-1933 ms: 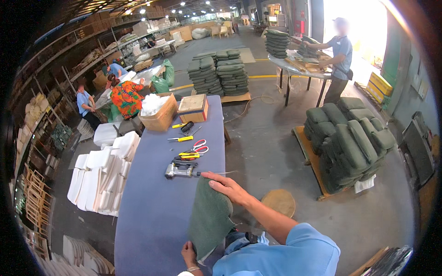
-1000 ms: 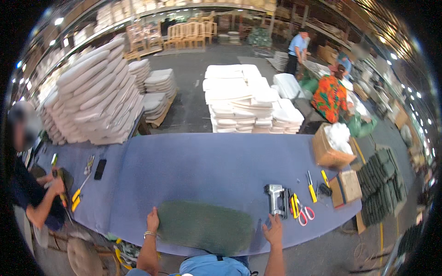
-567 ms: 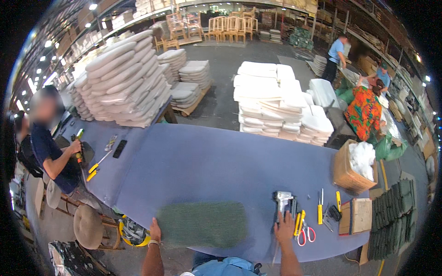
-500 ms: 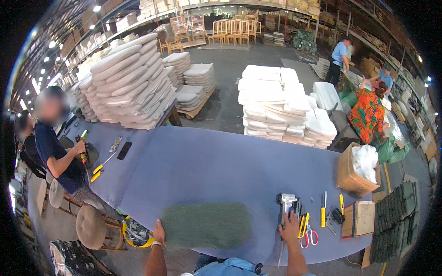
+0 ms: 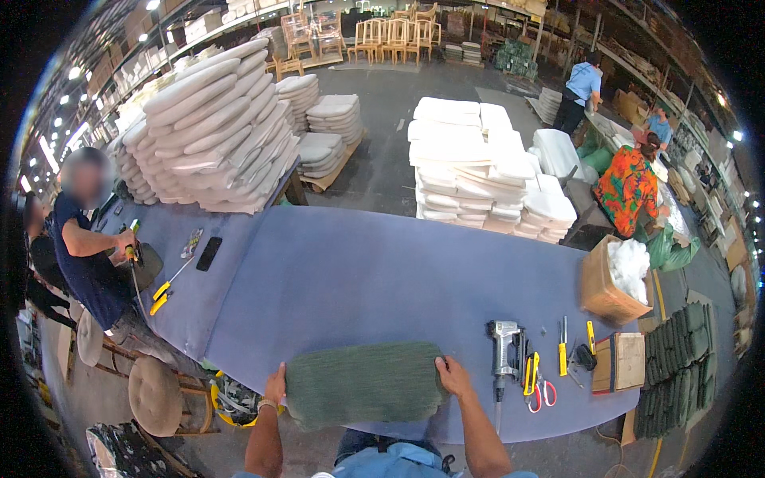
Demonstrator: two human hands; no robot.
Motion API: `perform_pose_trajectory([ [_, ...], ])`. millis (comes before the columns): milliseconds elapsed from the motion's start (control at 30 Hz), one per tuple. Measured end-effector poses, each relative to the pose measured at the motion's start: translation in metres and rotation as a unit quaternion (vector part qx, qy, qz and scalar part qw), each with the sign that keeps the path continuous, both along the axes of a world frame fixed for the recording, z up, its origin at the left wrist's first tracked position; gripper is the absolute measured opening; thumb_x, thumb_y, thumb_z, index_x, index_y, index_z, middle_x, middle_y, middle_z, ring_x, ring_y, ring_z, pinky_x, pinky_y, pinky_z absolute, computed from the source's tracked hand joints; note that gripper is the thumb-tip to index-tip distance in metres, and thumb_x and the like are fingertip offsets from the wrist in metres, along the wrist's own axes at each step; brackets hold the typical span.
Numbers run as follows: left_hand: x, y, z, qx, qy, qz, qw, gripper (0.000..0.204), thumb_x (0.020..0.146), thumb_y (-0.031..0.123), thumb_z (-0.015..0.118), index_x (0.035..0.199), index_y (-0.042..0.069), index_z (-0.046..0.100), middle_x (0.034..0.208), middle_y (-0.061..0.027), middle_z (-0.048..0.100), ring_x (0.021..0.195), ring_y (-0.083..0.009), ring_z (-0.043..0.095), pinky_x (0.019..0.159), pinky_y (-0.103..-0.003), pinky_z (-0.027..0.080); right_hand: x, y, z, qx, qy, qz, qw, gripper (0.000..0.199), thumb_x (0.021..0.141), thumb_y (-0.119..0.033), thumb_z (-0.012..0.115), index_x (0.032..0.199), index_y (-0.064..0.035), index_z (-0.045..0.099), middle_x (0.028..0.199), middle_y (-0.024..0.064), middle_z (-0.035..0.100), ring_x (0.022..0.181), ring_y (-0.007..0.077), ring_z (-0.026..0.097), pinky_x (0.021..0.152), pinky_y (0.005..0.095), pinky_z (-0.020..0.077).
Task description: The person assembles cushion covers by folding fabric, inserting foam inserts, and securing edges with a staple gun. They then trim excess fabric with scissors and place the finished cushions on a nearby stack.
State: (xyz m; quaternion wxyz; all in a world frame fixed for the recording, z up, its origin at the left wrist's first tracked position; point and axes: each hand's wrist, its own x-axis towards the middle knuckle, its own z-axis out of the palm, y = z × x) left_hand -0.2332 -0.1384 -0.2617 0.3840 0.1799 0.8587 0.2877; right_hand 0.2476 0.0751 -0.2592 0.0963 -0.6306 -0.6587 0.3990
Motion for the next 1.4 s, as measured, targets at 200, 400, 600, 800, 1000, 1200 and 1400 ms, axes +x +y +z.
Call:
perform_pose_trajectory([
  [200,0.001,0.006,0.001,0.088,-0.134,0.054,0.986,0.065,0.1,0.059,0.055,0.106,-0.003,0.074,0.087,-0.0066,0.068,0.082,-0.0187,0.063,0.08,-0.034,0.05,-0.015,0.001,0.031,-0.071,0.144,-0.04,0.986,0.062,0.101,-0.049,0.061,0.142,-0.0022,0.056,0.133,0.0148,0.065,0.124,0.0285,0.06,0.105,0.0383,0.0453],
  [400,0.046,-0.017,0.002,0.167,-0.003,0.004,0.986,0.058,0.101,0.052,0.059,0.093,-0.004,0.069,0.088,-0.0008,0.064,0.083,-0.0143,0.055,0.08,-0.036,0.047,0.027,-0.003,-0.008,-0.024,0.307,-0.016,0.951,0.057,0.104,-0.042,0.059,0.145,-0.0025,0.054,0.132,0.0104,0.064,0.118,0.0216,0.059,0.104,0.036,0.0448],
  [600,0.065,-0.027,0.0,0.223,0.111,0.056,0.967,0.058,0.103,0.052,0.055,0.087,-0.004,0.062,0.086,-0.0004,0.058,0.081,-0.0126,0.047,0.076,-0.035,0.046,0.036,-0.028,-0.007,0.115,0.316,0.005,0.942,0.051,0.106,-0.024,0.055,0.15,-0.0018,0.048,0.147,0.0136,0.056,0.138,0.0224,0.048,0.117,0.036,0.0331],
  [800,0.076,-0.02,0.004,0.306,0.112,0.065,0.943,0.057,0.101,0.051,0.06,0.104,-0.005,0.069,0.094,-0.0009,0.065,0.087,-0.0119,0.054,0.083,-0.03,0.047,0.043,-0.036,-0.011,0.1,0.382,0.053,0.917,0.054,0.103,-0.022,0.058,0.153,-0.0069,0.047,0.152,0.0125,0.051,0.141,0.0213,0.044,0.117,0.0357,0.0322],
  [1000,0.065,-0.069,-0.002,0.21,0.255,-0.057,0.942,0.055,0.102,0.048,0.057,0.126,0.0,0.067,0.116,-0.0149,0.069,0.109,-0.0251,0.062,0.098,-0.036,0.047,0.048,-0.053,-0.009,0.155,0.394,0.127,0.897,0.06,0.1,-0.025,0.064,0.155,-0.0109,0.045,0.141,0.0113,0.06,0.126,0.0191,0.054,0.11,0.034,0.0396],
  [1200,0.188,-0.077,0.032,0.242,0.505,-0.297,0.773,0.057,0.098,0.04,0.065,0.143,0.007,0.056,0.147,-0.0269,0.052,0.138,-0.0436,0.048,0.114,-0.047,0.04,0.061,-0.065,-0.041,0.213,0.372,0.037,0.903,0.053,0.1,-0.029,0.065,0.148,-0.0082,0.055,0.129,0.0102,0.067,0.115,0.0183,0.06,0.103,0.0334,0.0455],
  [1400,0.325,-0.064,0.01,0.242,0.539,-0.491,0.641,0.082,0.089,0.046,0.073,0.159,0.025,0.037,0.162,-0.0175,0.037,0.147,-0.0381,0.039,0.119,-0.055,0.032,0.07,-0.102,-0.054,0.284,0.383,-0.008,0.879,0.039,0.099,-0.019,0.06,0.137,-0.0118,0.067,0.105,0.007,0.071,0.076,0.0097,0.054,0.073,0.0277,0.0487],
])
